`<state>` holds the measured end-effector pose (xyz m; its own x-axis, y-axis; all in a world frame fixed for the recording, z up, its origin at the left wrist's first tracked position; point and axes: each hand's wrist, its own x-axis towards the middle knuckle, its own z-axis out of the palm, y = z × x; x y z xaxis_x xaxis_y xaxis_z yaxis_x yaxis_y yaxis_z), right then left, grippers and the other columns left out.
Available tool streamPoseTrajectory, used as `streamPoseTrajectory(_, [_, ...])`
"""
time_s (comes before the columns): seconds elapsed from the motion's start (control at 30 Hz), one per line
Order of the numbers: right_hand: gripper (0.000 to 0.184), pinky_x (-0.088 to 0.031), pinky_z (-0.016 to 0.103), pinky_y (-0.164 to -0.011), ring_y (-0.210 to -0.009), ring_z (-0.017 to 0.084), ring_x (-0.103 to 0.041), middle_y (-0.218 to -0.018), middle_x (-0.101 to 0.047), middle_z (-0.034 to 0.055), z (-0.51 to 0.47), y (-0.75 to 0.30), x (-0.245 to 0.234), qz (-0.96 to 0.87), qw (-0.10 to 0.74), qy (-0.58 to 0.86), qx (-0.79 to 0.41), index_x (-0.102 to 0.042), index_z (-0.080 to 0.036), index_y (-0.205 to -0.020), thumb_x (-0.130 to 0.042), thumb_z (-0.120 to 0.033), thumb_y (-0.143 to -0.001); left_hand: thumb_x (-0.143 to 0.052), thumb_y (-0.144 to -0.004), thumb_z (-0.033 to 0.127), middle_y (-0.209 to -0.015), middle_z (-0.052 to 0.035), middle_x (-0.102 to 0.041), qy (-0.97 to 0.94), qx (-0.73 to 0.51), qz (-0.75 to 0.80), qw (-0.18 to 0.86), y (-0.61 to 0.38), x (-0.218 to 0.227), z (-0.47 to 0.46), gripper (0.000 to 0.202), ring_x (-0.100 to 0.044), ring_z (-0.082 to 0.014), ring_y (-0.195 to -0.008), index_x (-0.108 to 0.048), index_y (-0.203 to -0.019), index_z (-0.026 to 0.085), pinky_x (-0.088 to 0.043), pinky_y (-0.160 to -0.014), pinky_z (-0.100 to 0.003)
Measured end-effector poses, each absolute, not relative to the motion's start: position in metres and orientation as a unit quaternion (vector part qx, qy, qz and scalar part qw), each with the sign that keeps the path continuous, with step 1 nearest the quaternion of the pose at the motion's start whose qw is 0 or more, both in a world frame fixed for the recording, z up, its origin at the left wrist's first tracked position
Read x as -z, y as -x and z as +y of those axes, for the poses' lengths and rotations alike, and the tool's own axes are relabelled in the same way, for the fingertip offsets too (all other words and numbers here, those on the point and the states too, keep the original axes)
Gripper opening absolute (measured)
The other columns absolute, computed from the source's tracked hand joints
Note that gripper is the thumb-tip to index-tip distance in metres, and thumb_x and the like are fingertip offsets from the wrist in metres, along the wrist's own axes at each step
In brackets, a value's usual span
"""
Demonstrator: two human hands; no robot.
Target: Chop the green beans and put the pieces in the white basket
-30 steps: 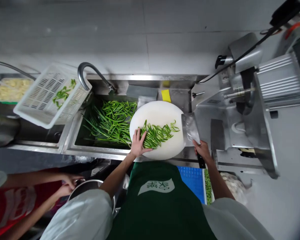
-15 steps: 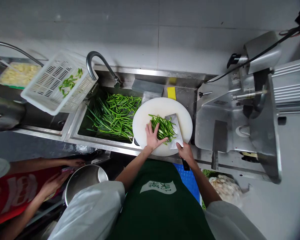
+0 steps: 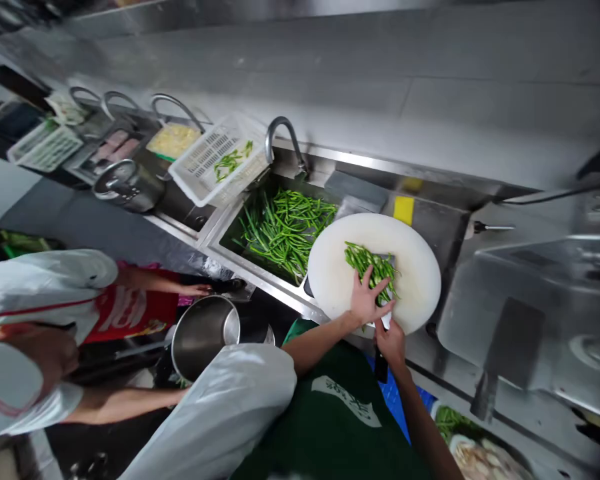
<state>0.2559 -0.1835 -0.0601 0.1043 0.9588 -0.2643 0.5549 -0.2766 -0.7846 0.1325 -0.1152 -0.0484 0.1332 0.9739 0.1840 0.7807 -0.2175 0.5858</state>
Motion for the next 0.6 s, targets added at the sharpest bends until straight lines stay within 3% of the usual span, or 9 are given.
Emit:
streamPoseTrajectory(0.13, [0.049, -0.048, 0.034, -0.058, -0.056, 0.024, -0.061, -0.051, -0.061, 0.0073, -0.184, -0.259, 0.052, -0.521, 0.205, 0.715, -0.418, -0.061, -0.024, -0.066, -0.048, -0.068, -0.081, -0.064, -0.089, 0.059, -0.146, -0.0184, -0.056, -0.738, -0.272, 0.595, 0.165, -0.136, 0.053, -0.115, 0.065, -0.028, -0.033, -0.154, -0.063, -0.142, 0.022, -0.005, -0.127, -0.063])
streamPoseTrajectory(0.27, [0.038, -0.048, 0.034, -0.056, -0.05, 0.023, -0.059, -0.047, -0.059, 0.0067, -0.178, -0.262, 0.041, -0.522, 0.133, 0.739, -0.405, -0.052, -0.027, -0.058, -0.051, -0.059, -0.079, -0.061, -0.09, 0.064, -0.155, -0.0216, -0.047, -0.74, -0.271, 0.603, 0.125, -0.136, 0.057, -0.115, 0.066, -0.033, -0.0332, -0.152, -0.065, -0.141, 0.022, -0.008, -0.127, -0.059])
streamPoseTrajectory(0.37, [0.035, -0.051, 0.036, -0.058, -0.05, 0.024, -0.061, -0.045, -0.058, 0.0053, -0.173, -0.263, 0.037, -0.542, 0.099, 0.736, -0.394, -0.052, -0.028, -0.058, -0.052, -0.055, -0.079, -0.06, -0.09, 0.065, -0.16, -0.0176, -0.043, -0.73, -0.255, 0.623, 0.117, -0.134, 0.055, -0.116, 0.064, -0.036, -0.0361, -0.149, -0.066, -0.141, 0.026, -0.011, -0.127, -0.057])
streamPoseTrajectory(0.6, [0.043, -0.047, 0.035, -0.04, -0.039, 0.024, -0.057, -0.043, -0.054, 0.0003, -0.178, -0.264, 0.036, -0.516, 0.153, 0.699, -0.471, -0.046, -0.029, -0.067, -0.061, -0.068, -0.077, -0.061, -0.087, 0.07, -0.161, -0.0096, -0.043, -0.729, -0.224, 0.639, 0.098, -0.133, 0.048, -0.121, 0.064, -0.047, -0.0387, -0.14, -0.065, -0.141, 0.034, -0.018, -0.126, -0.055])
